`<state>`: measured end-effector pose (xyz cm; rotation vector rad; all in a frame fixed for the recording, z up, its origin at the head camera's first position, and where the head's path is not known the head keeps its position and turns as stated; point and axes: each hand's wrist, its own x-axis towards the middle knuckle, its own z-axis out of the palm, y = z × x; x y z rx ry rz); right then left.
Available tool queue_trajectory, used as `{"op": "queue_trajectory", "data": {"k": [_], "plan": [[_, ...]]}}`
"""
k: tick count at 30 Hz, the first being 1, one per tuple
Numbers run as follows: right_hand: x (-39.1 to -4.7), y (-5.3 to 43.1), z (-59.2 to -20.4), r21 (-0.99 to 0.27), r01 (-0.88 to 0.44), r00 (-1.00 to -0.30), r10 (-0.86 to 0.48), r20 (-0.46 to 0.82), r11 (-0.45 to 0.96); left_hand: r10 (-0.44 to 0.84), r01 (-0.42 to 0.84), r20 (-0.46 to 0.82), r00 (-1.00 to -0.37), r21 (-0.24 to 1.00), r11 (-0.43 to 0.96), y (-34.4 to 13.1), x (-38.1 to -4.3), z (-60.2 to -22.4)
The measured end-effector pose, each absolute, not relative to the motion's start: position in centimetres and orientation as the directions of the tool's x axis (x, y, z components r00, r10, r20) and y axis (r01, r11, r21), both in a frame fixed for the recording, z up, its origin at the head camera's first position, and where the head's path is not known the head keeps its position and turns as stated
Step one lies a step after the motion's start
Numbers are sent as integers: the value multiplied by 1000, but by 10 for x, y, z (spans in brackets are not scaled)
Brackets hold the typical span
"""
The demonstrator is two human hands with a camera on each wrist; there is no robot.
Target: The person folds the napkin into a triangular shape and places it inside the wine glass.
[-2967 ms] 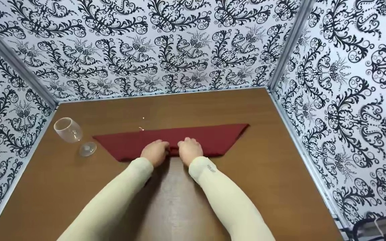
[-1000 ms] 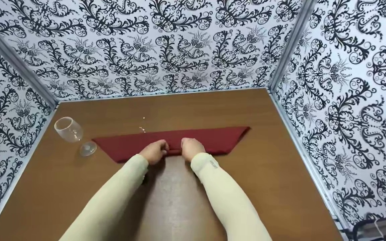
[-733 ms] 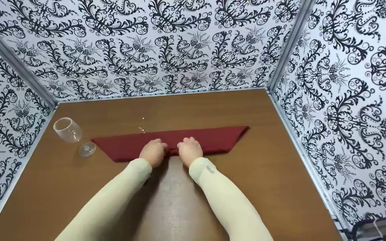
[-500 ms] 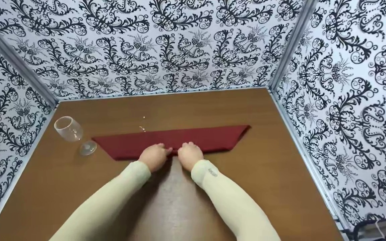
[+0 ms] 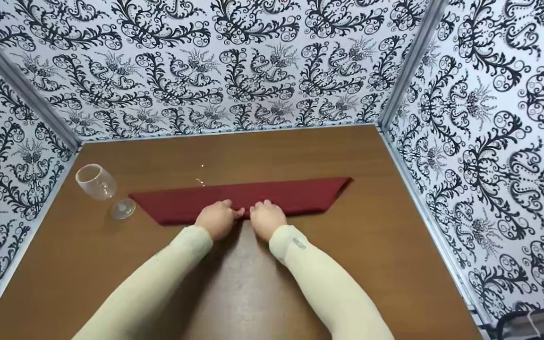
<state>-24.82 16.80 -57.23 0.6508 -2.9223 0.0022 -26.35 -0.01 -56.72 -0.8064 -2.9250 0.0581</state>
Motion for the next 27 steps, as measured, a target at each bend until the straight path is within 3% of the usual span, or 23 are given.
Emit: {"op": "queue_trajectory", "data": {"k": [12, 17, 21, 27], "plan": [[-256, 173, -575, 14, -423, -892, -419, 168, 906, 489, 487, 153, -859, -52, 872, 3, -268, -575], [-260, 178, -571, -6, -445, -888, -440, 134, 895, 457, 458, 102, -884, -12, 889, 3, -275, -575], [-269, 181, -573, -136, -403, -915, -395, 86, 905, 404, 396, -14, -915, 158, 904, -3, -281, -571], [-278, 179, -567, -378, -174, -977, -207, -47, 909, 361, 270, -136, -923, 442, 855, -10, -283, -557]]}}
